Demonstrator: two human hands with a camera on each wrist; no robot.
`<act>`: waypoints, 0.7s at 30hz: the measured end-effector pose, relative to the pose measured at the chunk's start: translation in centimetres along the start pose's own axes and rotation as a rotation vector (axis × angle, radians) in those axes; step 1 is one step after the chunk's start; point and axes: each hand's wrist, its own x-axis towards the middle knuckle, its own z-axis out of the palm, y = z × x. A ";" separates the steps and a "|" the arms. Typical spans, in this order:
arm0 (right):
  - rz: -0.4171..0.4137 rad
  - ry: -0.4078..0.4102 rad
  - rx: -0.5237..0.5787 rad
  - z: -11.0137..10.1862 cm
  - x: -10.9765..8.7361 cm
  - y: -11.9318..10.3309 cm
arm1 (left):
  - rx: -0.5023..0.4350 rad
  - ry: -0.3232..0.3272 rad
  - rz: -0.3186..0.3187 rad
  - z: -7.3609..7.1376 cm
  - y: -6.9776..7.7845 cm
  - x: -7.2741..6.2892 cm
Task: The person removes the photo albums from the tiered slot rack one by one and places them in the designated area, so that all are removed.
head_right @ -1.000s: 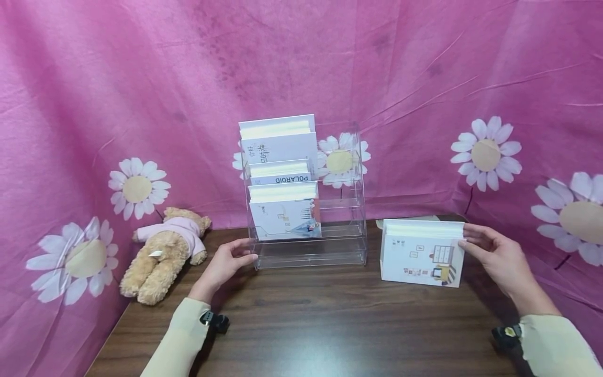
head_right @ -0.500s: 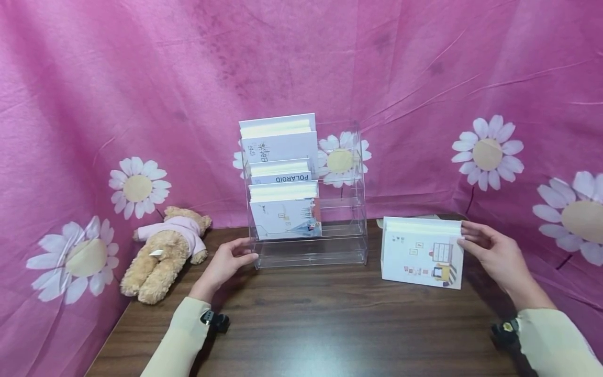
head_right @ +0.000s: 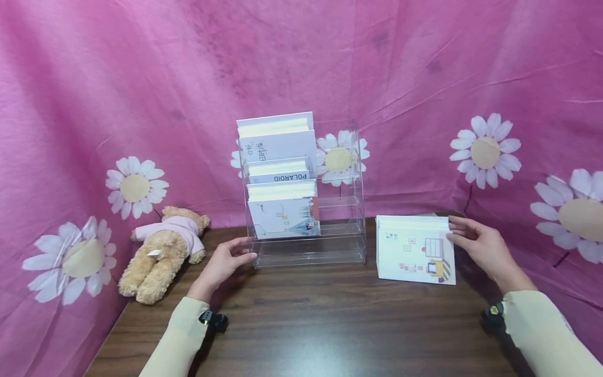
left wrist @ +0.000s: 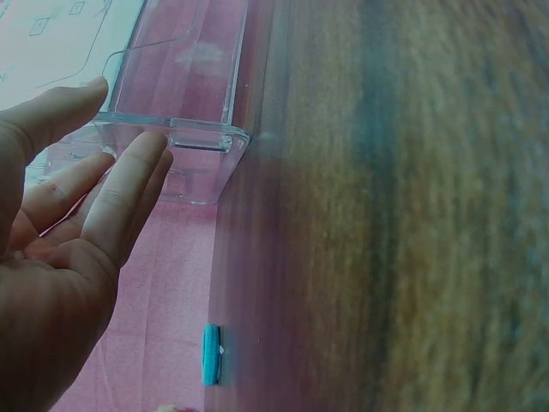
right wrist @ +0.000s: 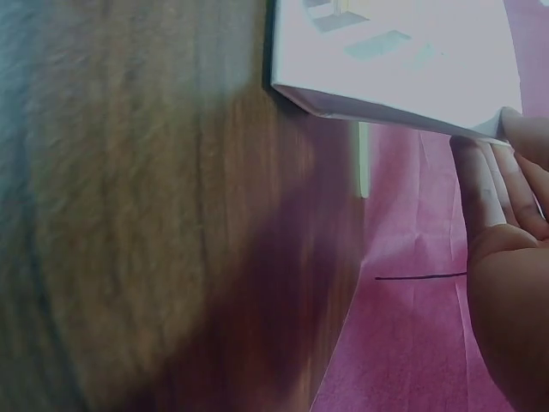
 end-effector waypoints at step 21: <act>0.018 -0.189 0.015 -0.3 2.8 0.4 | 0.003 0.011 -0.029 -0.1 0.0 0.0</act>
